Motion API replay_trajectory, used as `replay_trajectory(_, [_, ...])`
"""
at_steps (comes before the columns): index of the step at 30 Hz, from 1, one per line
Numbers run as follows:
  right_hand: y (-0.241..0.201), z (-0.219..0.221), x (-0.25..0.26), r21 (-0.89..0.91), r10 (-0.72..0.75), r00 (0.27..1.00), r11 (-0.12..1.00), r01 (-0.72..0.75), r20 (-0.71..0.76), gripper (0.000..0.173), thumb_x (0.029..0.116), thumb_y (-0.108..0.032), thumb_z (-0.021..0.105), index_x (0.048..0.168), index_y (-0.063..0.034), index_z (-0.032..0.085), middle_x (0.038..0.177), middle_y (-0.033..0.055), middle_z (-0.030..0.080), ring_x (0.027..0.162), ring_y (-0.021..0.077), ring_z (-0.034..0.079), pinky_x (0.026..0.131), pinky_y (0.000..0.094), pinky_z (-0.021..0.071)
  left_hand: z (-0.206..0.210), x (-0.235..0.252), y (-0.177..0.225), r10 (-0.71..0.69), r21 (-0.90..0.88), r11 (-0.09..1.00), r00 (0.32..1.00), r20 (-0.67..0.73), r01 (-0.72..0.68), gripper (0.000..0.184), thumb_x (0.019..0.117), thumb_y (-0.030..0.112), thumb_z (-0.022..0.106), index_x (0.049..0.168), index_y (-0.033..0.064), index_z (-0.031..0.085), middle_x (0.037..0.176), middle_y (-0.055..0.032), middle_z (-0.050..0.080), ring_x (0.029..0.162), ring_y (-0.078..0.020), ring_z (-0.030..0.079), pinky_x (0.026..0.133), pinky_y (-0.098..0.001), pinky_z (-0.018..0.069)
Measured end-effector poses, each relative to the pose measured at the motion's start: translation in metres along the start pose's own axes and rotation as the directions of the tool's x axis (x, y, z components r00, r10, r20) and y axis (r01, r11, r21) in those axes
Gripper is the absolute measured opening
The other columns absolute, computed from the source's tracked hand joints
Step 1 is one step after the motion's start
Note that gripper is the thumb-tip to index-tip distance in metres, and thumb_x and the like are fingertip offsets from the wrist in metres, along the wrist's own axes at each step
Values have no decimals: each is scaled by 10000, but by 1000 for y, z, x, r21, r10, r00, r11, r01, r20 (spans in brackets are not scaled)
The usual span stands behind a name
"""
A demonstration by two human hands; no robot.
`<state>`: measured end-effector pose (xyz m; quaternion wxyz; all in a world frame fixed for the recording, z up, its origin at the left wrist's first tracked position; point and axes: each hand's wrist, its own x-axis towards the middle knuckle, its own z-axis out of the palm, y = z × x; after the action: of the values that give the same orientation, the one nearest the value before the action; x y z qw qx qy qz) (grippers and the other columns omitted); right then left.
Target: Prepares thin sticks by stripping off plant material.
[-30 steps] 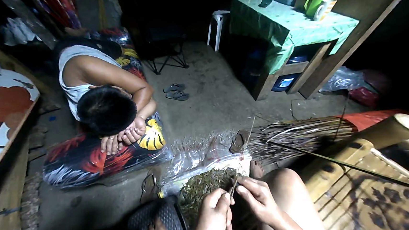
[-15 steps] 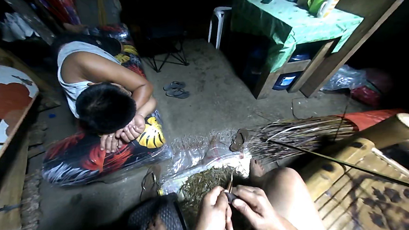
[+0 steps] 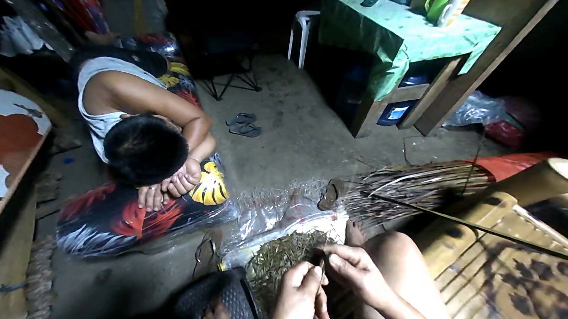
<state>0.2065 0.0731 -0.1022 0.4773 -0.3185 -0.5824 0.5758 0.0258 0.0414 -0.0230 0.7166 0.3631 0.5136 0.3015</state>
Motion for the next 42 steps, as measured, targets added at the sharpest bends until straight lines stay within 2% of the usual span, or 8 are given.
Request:
replay_trajectory(7, [-3,-11,10,39,18,993,999,-13,-120,305,1053,-163,460,1218,-73,700,649,-141,530,503,-57,420,460,135,362,-1,-2,-1,1,1,1000,1000,-4,-1,218,1103,77,386,1022,9,578,631,4,594,498,-67,600,498,-201,539])
replay_trajectory(9, [-4,-10,4,-118,-55,996,992,47,-68,280,1048,-228,498,1135,-76,716,679,-139,551,558,-74,450,524,129,396,-1,-3,-1,10,-5,1000,1000,-21,-11,224,1103,72,379,1014,11,574,615,17,565,479,-56,572,482,-190,520])
replay_trajectory(13, [1,1,-7,-423,-247,961,863,277,124,413,1085,-341,472,997,-14,708,843,39,700,789,0,641,745,169,537,-2,0,-2,19,-5,1000,999,-35,-20,234,1103,70,368,975,28,559,584,37,517,445,-32,503,454,-164,466])
replay_trajectory(19, [10,-10,6,-578,-373,927,749,323,34,412,1071,-297,475,998,28,718,859,69,721,826,3,661,799,165,536,0,-1,-2,9,6,1000,1000,-23,-9,233,1103,75,361,1001,27,566,575,56,459,439,-25,463,447,-159,438])
replay_trajectory(24, [12,-22,12,-490,-295,950,846,209,-103,366,1039,-204,484,1100,71,718,941,42,745,817,-66,634,799,147,531,0,-4,-3,-4,8,1000,1000,-14,4,227,1097,64,364,993,30,563,570,58,456,437,-23,461,450,-160,439])
replay_trajectory(33, [8,5,-9,-523,-336,925,764,377,176,433,1088,-363,458,946,-27,691,763,72,655,727,84,639,683,215,535,-3,2,-3,4,0,1000,999,-47,-4,236,1091,62,338,985,48,548,575,55,446,438,-28,450,445,-159,432])
replay_trajectory(39, [14,-9,6,-565,-369,929,762,317,25,427,1066,-295,479,1028,49,728,911,90,748,871,-3,682,843,169,544,0,-1,-2,-13,11,1000,1000,-5,13,227,1105,90,358,983,46,545,570,65,435,434,-18,437,441,-155,418])
replay_trajectory(42, [13,-18,10,-450,-267,958,872,194,-106,380,1045,-220,491,1109,83,711,906,15,729,774,-81,602,764,136,521,0,-3,-4,-25,13,1000,1000,2,25,224,1105,89,366,988,41,551,580,55,459,441,-23,460,449,-160,437])
